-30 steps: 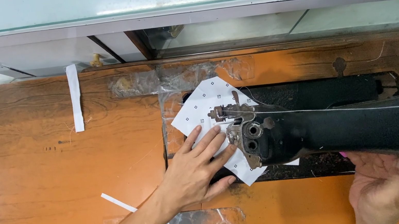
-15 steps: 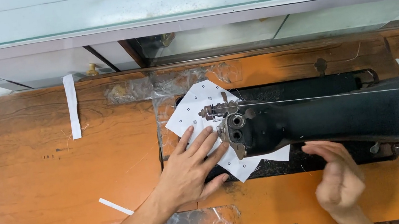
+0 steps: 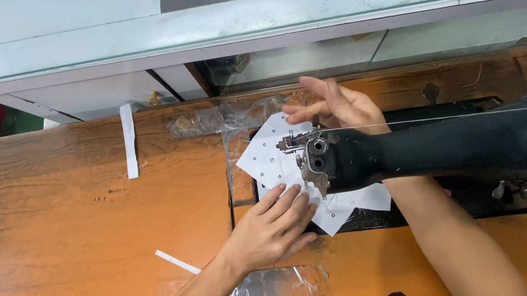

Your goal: The person folds a white patterned fabric piece, trims excess material with scissors, and sews the piece using a manual sewing machine. The person handles the fabric and scissors directly and operates the sewing machine by hand.

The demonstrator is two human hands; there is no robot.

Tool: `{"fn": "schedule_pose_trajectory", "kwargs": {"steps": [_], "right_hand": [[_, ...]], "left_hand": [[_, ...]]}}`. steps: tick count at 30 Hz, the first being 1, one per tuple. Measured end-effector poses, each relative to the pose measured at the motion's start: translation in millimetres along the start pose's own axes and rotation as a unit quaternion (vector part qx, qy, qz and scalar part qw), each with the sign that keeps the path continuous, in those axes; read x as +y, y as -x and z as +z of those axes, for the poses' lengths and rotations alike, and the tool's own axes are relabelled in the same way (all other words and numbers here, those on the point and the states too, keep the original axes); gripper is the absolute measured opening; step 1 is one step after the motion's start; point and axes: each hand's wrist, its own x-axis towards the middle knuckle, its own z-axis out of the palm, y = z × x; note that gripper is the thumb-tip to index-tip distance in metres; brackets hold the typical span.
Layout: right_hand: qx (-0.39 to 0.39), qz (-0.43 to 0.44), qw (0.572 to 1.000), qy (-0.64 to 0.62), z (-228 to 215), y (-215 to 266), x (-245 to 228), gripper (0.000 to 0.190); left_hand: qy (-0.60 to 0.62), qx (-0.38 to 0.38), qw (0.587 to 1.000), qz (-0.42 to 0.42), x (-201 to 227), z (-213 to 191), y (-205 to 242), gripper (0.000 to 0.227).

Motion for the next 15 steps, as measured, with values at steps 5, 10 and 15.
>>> {"fn": "schedule_pose_trajectory", "kwargs": {"steps": [5, 10, 15], "right_hand": [[0.201, 0.051, 0.972, 0.111, -40.7, 28.9, 34.9, 0.048], [0.089, -0.276, 0.713, 0.638, -97.9, 104.8, 80.2, 0.037], [0.012, -0.315, 0.715, 0.625, -46.4, 149.0, 32.6, 0.022]], "left_hand": [[0.01, -0.048, 0.998, -0.028, 16.7, 6.9, -5.1, 0.058], [0.086, -0.13, 0.978, -0.138, 58.5, 9.0, 8.1, 0.082], [0.182, -0.16, 0.956, -0.166, 99.1, -26.7, 24.0, 0.09]]}}
